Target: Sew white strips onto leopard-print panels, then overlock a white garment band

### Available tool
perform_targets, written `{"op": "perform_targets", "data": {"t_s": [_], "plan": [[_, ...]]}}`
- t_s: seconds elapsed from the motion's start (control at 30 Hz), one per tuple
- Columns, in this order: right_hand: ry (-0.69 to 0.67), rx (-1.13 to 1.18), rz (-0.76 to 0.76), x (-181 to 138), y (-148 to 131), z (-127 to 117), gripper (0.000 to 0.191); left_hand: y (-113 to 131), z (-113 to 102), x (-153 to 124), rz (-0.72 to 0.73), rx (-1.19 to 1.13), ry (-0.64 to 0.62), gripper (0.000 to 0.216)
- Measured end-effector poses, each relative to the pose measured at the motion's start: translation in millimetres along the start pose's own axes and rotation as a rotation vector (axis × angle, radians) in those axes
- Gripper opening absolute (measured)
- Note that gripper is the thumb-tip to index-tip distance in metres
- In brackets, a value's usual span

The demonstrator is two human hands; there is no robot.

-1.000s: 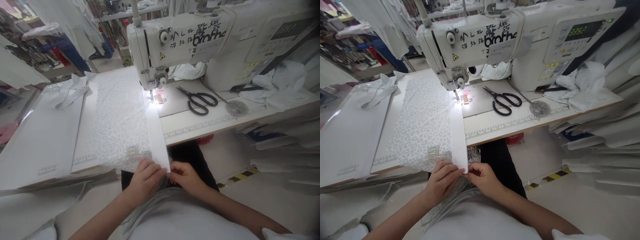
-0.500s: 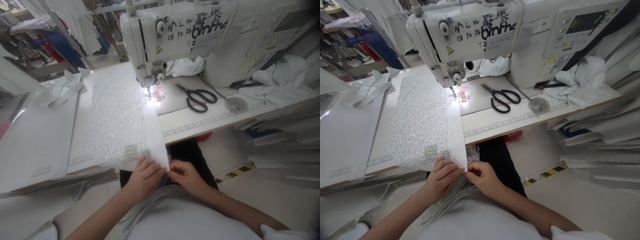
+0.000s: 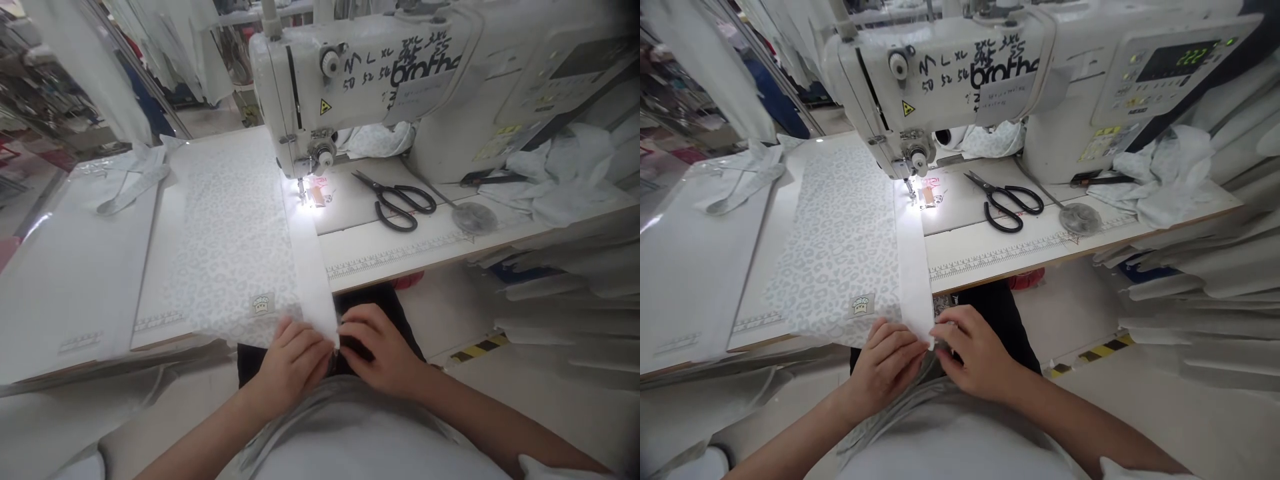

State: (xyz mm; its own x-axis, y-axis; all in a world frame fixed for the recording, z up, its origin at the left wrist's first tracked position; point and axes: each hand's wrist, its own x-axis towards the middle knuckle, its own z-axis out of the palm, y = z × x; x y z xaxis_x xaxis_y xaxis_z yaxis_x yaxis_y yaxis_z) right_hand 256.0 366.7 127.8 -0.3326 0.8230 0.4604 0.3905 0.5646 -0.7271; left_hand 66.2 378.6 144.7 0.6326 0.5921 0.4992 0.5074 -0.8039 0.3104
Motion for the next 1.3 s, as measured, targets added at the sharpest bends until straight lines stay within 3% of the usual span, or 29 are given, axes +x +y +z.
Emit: {"op": "perform_targets", "data": {"t_s": [0.1, 0.23, 0.33, 0.47, 0.77, 1.03, 1.3], "plan": [[-0.096, -0.164, -0.269, 13.6, 0.9, -8.5, 0.013, -3.8, -8.5, 7.9, -0.026, -0.093, -0.035, 0.016], [-0.196, -0.258, -0.37, 30.6, -7.7, -18.0, 0.014, -29.6, -26.9, 28.5, -0.224, -0.196, -0.1, 0.016], [-0.223, -0.261, -0.39, 36.9, -12.2, -21.3, 0.017, -53.5, -37.4, 42.9, -0.32, -0.039, -0.209, 0.033], [-0.222, -0.241, -0.4, 46.0, -4.8, -21.4, 0.02, -72.5, -40.9, 55.3, -0.257, 0.096, -0.342, 0.044], [-0.244, -0.315, -0.401, 88.4, 21.7, -20.9, 0.022, -123.3, -46.1, 87.6, -0.125, 0.139, -0.376, 0.042], [-0.255, -0.358, -0.417, 122.6, 42.1, -23.2, 0.025, -105.0, -28.5, 82.5, -0.243, 0.041, -0.301, 0.03], [-0.186, -0.416, -0.439, 153.5, 60.6, -21.2, 0.025, -142.9, -37.8, 102.6, -0.192, 0.063, -0.386, 0.035]]}}
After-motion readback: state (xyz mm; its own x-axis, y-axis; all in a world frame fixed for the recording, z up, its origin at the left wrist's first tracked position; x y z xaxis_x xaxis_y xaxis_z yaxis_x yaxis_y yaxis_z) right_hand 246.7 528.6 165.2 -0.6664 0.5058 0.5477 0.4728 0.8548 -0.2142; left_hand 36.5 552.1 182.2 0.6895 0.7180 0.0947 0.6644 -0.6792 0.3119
